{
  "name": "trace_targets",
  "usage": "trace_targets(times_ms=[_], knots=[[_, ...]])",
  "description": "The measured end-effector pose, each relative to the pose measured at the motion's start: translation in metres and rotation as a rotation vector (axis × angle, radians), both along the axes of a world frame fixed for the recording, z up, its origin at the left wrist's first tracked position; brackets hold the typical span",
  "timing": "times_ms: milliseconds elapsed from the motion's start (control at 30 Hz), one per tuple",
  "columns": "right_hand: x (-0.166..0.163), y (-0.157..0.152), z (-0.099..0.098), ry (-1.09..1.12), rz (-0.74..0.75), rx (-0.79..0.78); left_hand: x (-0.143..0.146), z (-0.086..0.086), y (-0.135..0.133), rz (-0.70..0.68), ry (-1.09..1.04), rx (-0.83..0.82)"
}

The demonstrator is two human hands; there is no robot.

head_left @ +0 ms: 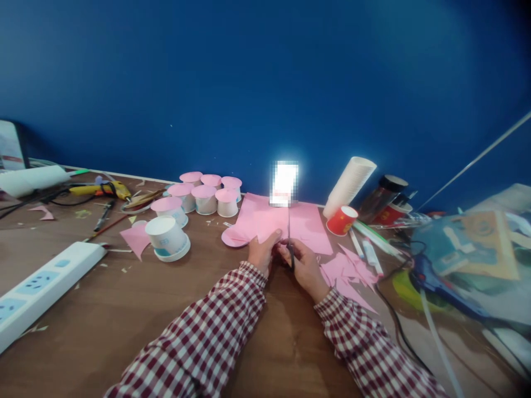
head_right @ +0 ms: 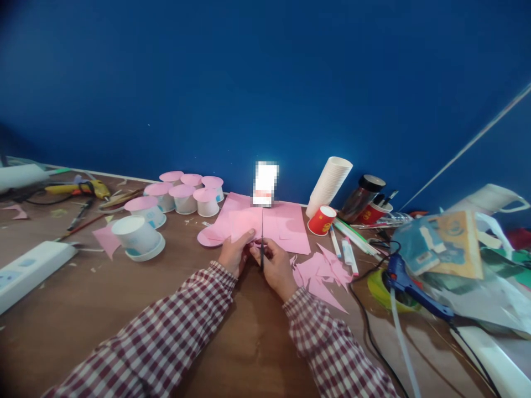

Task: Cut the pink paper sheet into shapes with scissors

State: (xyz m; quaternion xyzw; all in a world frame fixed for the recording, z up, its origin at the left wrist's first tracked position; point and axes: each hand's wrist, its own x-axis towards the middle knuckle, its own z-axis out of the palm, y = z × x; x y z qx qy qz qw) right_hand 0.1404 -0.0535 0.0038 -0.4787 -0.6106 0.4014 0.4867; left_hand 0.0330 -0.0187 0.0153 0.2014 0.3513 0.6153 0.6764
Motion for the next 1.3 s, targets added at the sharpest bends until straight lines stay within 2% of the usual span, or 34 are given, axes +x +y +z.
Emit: trace_targets(times_ms=[800,1300], knots=[[-0.0013,-0.0015,0.0013,-0.017,-0.016,-0.028,0.001,-0.0075,0.001,-0.019,0.031,0.018],[-0.002,-0.0019,0.0038,-0.07,-0.028,0.018,0.002,-0.0078,0.0015,-0.005,0.036,0.019]])
